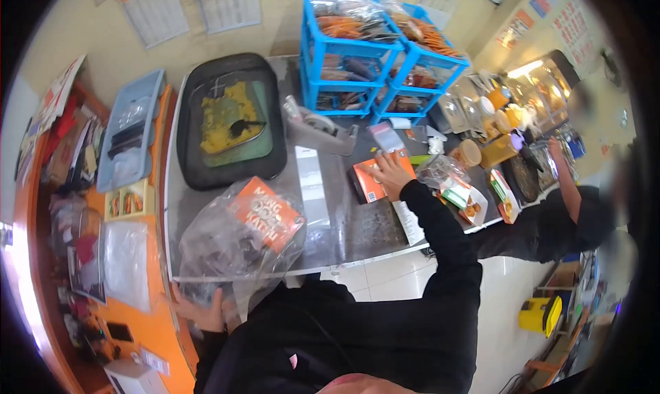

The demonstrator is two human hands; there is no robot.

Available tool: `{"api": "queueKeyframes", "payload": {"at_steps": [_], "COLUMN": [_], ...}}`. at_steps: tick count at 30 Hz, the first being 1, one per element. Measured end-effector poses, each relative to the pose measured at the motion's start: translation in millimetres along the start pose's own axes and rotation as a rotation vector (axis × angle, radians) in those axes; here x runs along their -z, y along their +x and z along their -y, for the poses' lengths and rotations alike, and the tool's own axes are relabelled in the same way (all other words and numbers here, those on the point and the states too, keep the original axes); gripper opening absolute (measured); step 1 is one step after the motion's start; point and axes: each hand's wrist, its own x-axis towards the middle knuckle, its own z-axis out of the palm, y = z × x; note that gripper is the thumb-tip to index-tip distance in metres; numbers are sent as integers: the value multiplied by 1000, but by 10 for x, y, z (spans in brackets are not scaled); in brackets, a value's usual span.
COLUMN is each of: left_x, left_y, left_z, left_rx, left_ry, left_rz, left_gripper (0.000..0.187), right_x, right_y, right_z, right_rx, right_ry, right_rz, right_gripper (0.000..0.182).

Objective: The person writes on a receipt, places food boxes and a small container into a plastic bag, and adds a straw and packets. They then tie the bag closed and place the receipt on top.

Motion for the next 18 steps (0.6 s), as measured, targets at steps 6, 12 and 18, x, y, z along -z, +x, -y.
{"api": "queueKeyframes", "payload": {"at_steps": [6,12,18], "left_x": [-158,-90,-213], "left_y": [-441,-403,40], "left_z": [663,479,-430], "left_rx": [988,452,-592], "left_ry": [-692,-313,-305], "left_rz": [122,38,-318], "left_gripper": [103,87,52], "right_x": [303,1049,-160], "right_y": [144,-129,-594], "right_z": [217,873,1201], "right_rx": [51,-126,-662], "right_ry": [469,507,394], "right_rz": [-352,-450,-319], "right_gripper": [81,87,87]}}
